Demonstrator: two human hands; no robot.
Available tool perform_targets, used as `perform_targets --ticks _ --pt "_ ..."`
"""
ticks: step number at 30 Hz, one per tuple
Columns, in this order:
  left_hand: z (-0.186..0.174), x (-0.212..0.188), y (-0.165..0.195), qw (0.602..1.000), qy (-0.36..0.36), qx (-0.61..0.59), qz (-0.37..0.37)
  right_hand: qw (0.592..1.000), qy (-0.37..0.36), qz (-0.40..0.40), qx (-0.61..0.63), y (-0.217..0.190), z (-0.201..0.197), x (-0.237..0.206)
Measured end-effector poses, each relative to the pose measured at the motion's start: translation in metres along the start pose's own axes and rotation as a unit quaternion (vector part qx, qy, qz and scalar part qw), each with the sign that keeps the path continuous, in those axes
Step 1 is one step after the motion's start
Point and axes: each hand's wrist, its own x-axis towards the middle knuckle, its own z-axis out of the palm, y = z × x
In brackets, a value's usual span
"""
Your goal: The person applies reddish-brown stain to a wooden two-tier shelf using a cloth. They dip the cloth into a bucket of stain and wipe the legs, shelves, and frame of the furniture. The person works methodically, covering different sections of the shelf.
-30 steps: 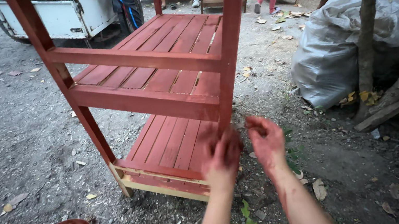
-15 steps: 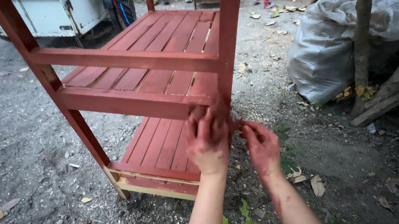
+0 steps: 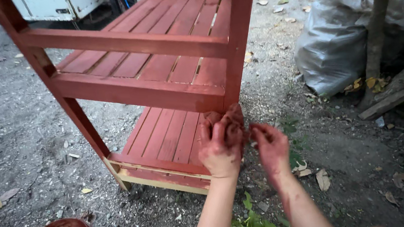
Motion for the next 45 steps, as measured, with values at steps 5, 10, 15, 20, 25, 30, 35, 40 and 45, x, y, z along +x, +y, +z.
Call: perform_targets --ticks 5,10,15,20,25,30,35,40,45 --pt "0.016 -0.043 -0.037 0.999 0.027 0.031 0.022 1.0 0.014 0.006 0.02 0.031 -0.004 -0.001" --pt "0.007 -0.137 -0.083 0.98 -0.131 0.088 -0.119 0.999 0.002 -0.016 -0.032 0.111 -0.007 -0.02" --pt "-0.008 -0.147 -0.091 0.958 -0.193 0.073 -0.199 0.992 -0.068 0.064 -0.087 0.14 -0.015 -0.038" --pt "-0.032 -0.101 -0.045 0.917 -0.159 -0.109 -0.349 0.98 -0.186 0.065 0.002 0.084 0.009 -0.064" --pt "-0.047 -0.02 -0.011 0.798 -0.07 -0.499 -0.329 0.979 0.022 -0.198 0.042 -0.012 0.037 -0.074" --pt "-0.043 0.051 -0.003 0.827 -0.04 -0.362 -0.428 0.944 0.169 -0.283 0.0 -0.085 0.062 -0.058" --pt "-0.023 0.067 -0.01 0.811 -0.01 -0.448 -0.376 0.91 0.224 -0.323 -0.13 -0.112 0.076 -0.032" --pt "-0.013 0.068 -0.026 0.8 -0.037 -0.402 -0.445 0.94 0.183 -0.27 -0.099 -0.111 0.069 -0.006" --pt "0.023 0.08 -0.004 0.854 -0.072 -0.344 -0.383 0.927 0.207 -0.283 -0.133 -0.112 0.041 0.038"
